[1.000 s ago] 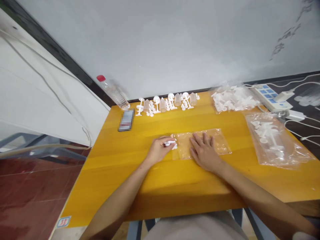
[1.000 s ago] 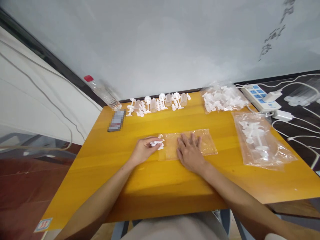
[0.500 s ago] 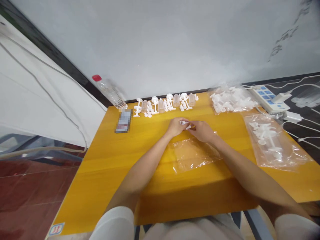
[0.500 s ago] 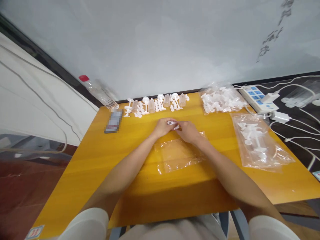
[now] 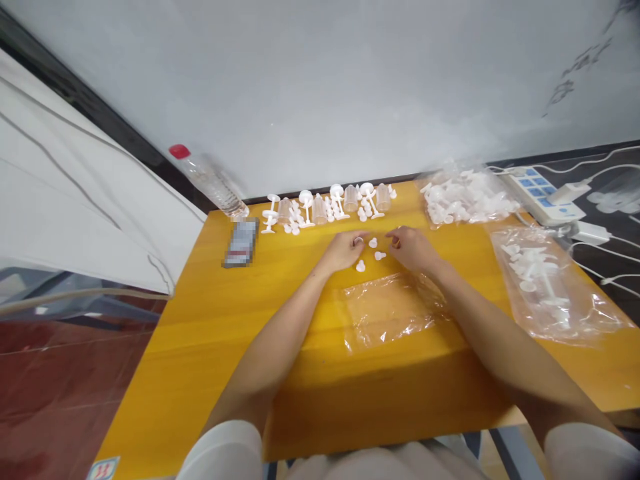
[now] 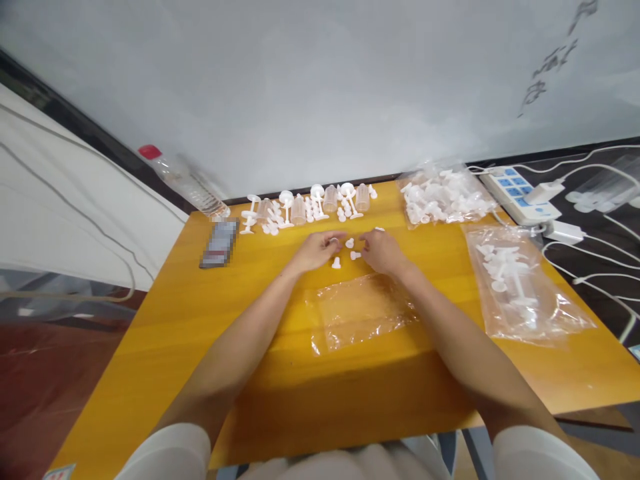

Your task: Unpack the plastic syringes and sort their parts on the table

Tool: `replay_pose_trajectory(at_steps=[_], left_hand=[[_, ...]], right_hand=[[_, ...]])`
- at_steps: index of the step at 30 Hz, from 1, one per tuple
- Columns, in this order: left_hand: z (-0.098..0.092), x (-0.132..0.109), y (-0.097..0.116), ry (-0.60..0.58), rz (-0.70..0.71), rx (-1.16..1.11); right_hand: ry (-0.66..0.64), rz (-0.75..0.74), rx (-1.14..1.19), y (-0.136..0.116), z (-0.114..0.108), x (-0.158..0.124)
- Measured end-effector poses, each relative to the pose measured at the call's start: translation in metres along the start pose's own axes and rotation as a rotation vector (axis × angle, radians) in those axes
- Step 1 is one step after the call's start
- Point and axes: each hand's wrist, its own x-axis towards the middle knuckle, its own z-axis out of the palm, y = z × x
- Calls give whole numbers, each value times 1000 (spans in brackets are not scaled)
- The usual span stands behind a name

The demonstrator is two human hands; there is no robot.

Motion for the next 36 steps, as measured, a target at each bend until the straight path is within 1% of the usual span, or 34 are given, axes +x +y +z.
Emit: replay_pose_trajectory(at_steps=[3, 5, 8, 10, 13, 15, 16, 19, 21, 24, 26, 29, 31, 32, 34, 36], left_hand=[[-7, -5, 0, 34, 46, 119], [-11, -9, 0, 28, 70, 192], [-15, -12, 0, 26, 109, 225], [-14, -14, -4, 81, 131, 228], [-9, -16, -13, 159, 187, 229], [-4, -18, -19, 153, 202, 215], [-2, -18, -22, 138, 193, 199], [4, -21, -25, 105, 160, 144], [5, -23, -25, 97, 185, 148], [1, -31, -27, 35, 232, 191], [-6, -37, -30, 3, 245, 225], [-18, -41, -30, -5, 221, 279], [-24, -33, -22, 26, 191, 269], [-26, -24, -15, 62, 186, 250], [-25, 5, 5, 163, 206, 211], [-18, 46, 27, 203, 261, 203]], right_hand=[[45, 54, -56, 9, 0, 7], [37, 47, -66, 14, 0, 12], [48, 50, -63, 23, -1, 15], [86, 86, -63, 34, -5, 13], [143, 196, -57, 55, -12, 7], [150, 251, -49, 66, -13, 6], [151, 254, -59, 69, -13, 8], [153, 177, -129, 66, -8, 26], [137, 108, -159, 58, -6, 43], [77, 52, -167, 50, -7, 65], [47, 53, -179, 49, -10, 73], [29, 105, -191, 55, -17, 80], [26, 147, -182, 59, -21, 85], [29, 166, -172, 61, -23, 88], [47, 202, -144, 64, -25, 95], [74, 229, -104, 67, -26, 101]])
